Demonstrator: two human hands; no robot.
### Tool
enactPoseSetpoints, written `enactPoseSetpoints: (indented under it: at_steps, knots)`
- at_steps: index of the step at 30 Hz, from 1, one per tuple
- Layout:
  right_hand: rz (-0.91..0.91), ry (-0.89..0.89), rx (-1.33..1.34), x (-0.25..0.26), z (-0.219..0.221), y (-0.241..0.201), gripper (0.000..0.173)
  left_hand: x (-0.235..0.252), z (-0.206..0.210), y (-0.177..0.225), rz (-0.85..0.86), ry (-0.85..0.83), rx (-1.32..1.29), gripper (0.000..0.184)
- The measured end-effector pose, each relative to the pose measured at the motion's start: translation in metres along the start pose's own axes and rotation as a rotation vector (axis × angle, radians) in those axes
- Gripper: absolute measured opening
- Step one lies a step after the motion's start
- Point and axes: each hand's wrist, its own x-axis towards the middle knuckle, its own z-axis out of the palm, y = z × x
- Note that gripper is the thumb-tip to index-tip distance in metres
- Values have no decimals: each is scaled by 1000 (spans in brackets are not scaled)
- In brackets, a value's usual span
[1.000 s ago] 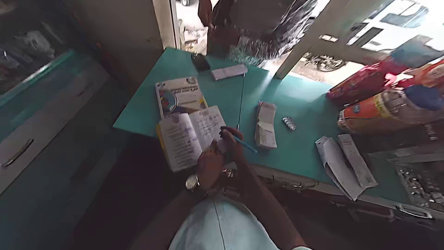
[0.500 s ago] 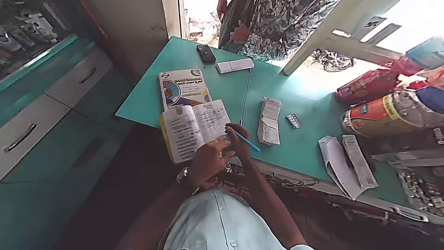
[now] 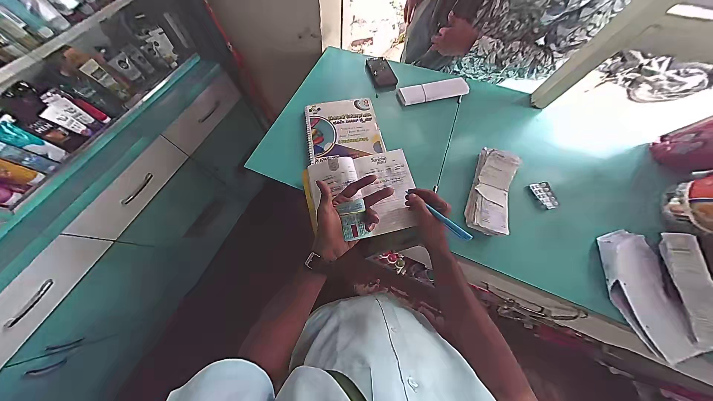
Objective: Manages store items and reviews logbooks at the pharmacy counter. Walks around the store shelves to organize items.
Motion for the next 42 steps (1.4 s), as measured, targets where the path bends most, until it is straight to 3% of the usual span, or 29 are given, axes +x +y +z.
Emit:
enactPoseSetpoints:
  at_steps: [3, 6, 8, 10, 13, 16, 19, 23, 27, 32, 35, 39, 40, 42]
  knots:
    - [-3, 22, 12, 0, 1, 3, 25, 0, -3, -2, -36, 21, -7, 111]
    - [-104, 12, 27, -6, 1, -21, 55, -1, -3, 0, -186, 42, 106, 108]
    - [-223, -89, -19, -11, 5, -65, 46, 1, 0, 4, -308, 77, 231, 101]
    - [-309, -318, -178, -17, 11, -104, 24, 2, 1, 3, -389, 69, 341, 97]
    - [-285, -460, -324, -21, 26, -125, 15, 9, 3, 5, -404, -37, 398, 92]
    - [-207, -381, -90, -23, 27, -121, 8, 14, 7, 9, -375, -21, 380, 102]
    - [-91, -110, 171, -18, 21, -115, 16, 14, 11, 10, -217, 5, 369, 98]
    - [18, 32, 284, -8, 10, -105, 19, 6, 19, -1, 3, 56, 387, 29]
    - [-14, 52, 258, -7, 11, -101, 19, 6, 22, -7, 26, 93, 471, 30]
    - [-15, 55, 186, -7, 14, -104, 21, 8, 26, -6, -36, 172, 548, 16]
    - [-11, 61, 148, -3, 7, -90, 8, 19, 22, -12, -20, 299, 599, 9]
    - [157, 99, 182, 8, 3, -57, 59, 54, -6, -20, 25, 433, 496, 16]
    - [184, 87, 186, 9, 5, -45, 65, 63, -12, -24, 20, 464, 470, 17]
    - [165, 40, 103, 12, 10, -26, 52, 79, -23, -32, 9, 496, 466, 16]
